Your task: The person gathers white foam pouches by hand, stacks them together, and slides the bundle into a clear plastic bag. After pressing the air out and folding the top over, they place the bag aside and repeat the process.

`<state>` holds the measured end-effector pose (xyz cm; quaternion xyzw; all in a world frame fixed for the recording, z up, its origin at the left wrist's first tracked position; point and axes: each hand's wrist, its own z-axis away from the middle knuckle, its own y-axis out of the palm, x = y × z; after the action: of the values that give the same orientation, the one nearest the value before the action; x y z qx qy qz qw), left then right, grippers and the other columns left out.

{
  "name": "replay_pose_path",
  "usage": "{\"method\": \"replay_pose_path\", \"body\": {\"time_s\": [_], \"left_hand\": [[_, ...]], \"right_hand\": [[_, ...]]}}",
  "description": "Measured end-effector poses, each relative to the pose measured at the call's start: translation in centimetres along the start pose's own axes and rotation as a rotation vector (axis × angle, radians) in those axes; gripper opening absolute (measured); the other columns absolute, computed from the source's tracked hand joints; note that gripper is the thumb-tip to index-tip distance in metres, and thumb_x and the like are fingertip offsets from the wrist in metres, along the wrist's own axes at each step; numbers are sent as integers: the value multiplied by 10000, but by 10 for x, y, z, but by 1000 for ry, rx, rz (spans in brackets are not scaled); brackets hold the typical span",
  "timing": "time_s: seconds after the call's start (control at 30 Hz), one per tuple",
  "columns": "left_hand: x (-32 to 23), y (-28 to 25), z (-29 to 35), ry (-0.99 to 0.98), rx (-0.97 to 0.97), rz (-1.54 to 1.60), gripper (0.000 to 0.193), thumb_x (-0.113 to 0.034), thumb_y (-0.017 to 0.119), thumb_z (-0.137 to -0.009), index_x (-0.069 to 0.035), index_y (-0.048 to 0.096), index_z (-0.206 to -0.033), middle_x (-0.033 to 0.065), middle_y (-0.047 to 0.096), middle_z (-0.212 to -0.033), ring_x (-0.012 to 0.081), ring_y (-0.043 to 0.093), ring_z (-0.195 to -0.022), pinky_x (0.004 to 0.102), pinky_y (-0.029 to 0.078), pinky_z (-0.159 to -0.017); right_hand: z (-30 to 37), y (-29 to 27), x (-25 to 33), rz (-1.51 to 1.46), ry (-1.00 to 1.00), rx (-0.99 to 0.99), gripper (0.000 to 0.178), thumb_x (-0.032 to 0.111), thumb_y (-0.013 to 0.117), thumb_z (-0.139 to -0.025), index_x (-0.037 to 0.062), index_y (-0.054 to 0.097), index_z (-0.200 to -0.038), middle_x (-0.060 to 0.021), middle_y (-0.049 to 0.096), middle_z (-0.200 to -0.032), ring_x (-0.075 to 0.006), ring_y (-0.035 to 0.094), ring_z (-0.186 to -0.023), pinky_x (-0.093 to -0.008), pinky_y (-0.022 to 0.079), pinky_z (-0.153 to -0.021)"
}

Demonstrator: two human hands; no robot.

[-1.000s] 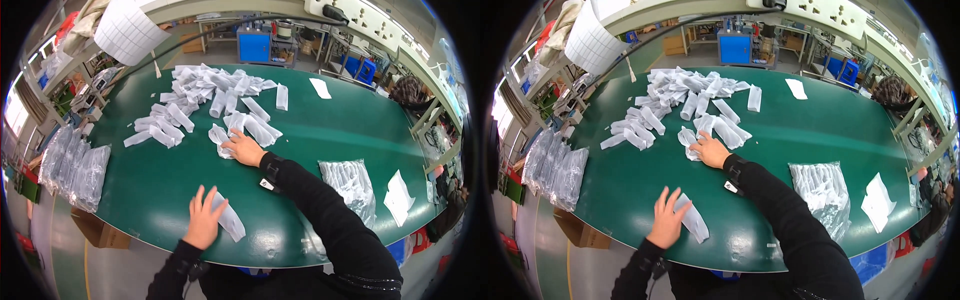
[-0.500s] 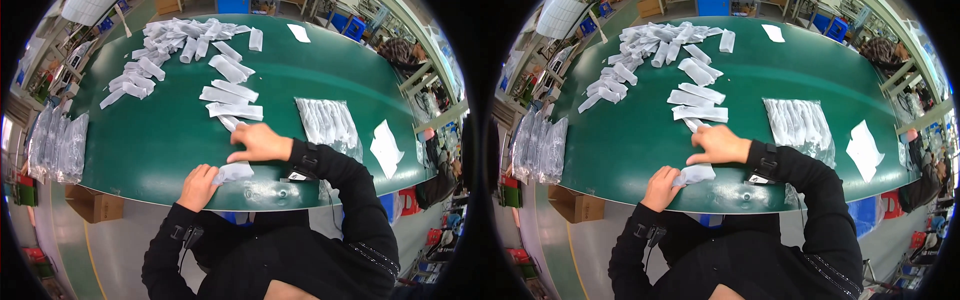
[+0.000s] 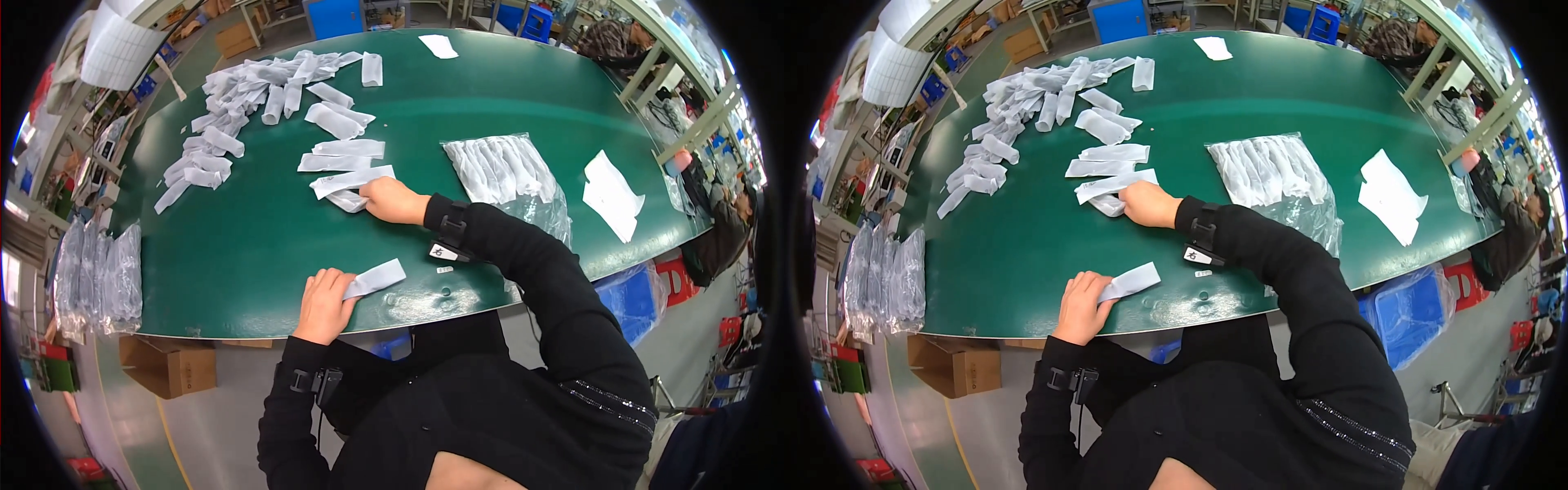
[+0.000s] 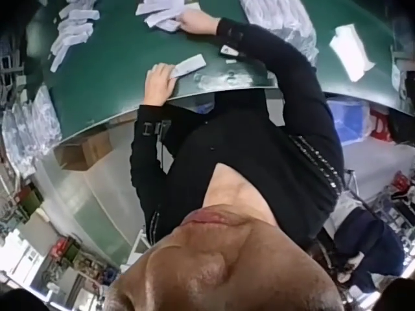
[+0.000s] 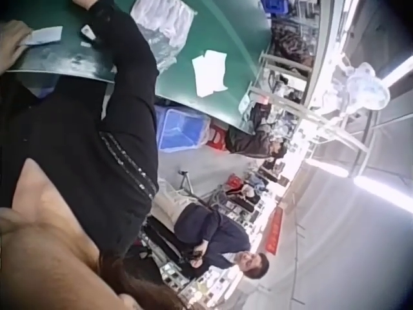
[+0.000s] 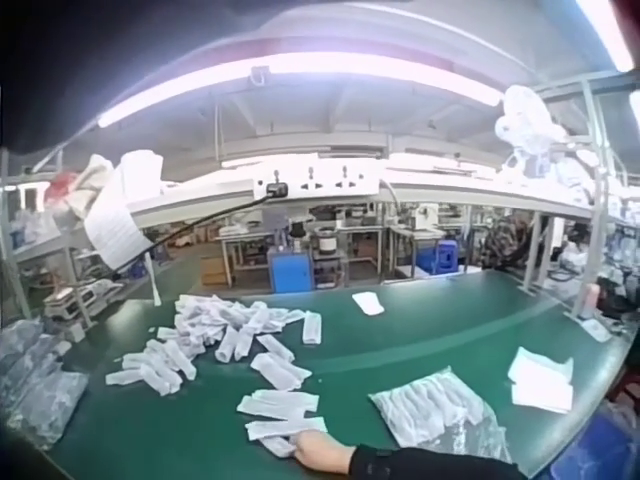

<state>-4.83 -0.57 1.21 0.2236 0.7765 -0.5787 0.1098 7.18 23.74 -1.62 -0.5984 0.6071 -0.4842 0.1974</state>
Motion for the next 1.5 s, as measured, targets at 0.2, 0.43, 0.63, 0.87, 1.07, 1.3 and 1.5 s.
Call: {"method": "replay_pose_path", "body": {"time_s": [0.2, 0.43, 0.63, 0.87, 1.07, 1.3, 1.5], "left_hand": [[-15, 3, -3, 154, -263, -170, 340, -9, 720, -636, -73, 658, -964, 130, 579, -1090, 330, 534, -1040, 397, 416, -916], [6, 19, -5, 126, -108, 12, 336, 2, 709, -637, -82, 665, -959, 159, 540, -1157, 354, 504, -1102, 434, 402, -951], [3, 30, -3, 161, -31, -2, 398, -1, 716, -636, -93, 654, -1019, 156, 540, -1125, 351, 510, -1070, 431, 411, -929], [0, 25, -5, 82, -62, 32, 450, -57, 772, -627, -112, 648, -1057, 165, 532, -1146, 357, 488, -1098, 452, 401, -933], [-15, -6, -18, 136, -185, -252, 449, -106, 799, -622, -127, 656, -1047, 183, 489, -1186, 373, 456, -1129, 466, 389, -961], [18, 19, -14, 92, 53, 100, 476, -133, 812, -615, -123, 650, -1062, 183, 475, -1189, 375, 443, -1128, 474, 385, -956], [2, 21, -13, 56, -8, 51, 534, -125, 805, -618, -77, 600, -1109, 176, 483, -1176, 366, 462, -1082, 442, 388, -957]], "right_hand": [[39, -27, 27, -662, 676, 377, 170, 108, 528, -842, -25, 634, -844, -89, 596, -634, -164, 565, -499, -324, 460, -491], [55, -40, 41, -785, 738, 778, 167, 91, 530, -813, -14, 643, -874, -98, 616, -677, -170, 584, -520, -338, 486, -523], [12, -26, -17, 36, -17, -137, 172, 28, 530, -746, -16, 638, -873, -175, 633, -754, -361, 652, -746, -442, 526, -679], [14, -5, -32, 33, 163, 15, 95, 63, 533, -761, 0, 596, -792, -191, 622, -803, -374, 626, -821, -464, 490, -734], [46, -33, 21, -325, 158, 456, 117, 85, 531, -771, 5, 615, -784, -176, 631, -713, -350, 627, -733, -436, 476, -674], [5, -31, -4, -173, -62, 402, 106, 96, 546, -784, 31, 629, -797, -177, 600, -816, -368, 619, -759, -436, 502, -691], [-43, 18, -50, 213, 69, -53, 119, 100, 575, -789, 22, 616, -868, -204, 589, -839, -382, 622, -780, -456, 511, -697]]}}
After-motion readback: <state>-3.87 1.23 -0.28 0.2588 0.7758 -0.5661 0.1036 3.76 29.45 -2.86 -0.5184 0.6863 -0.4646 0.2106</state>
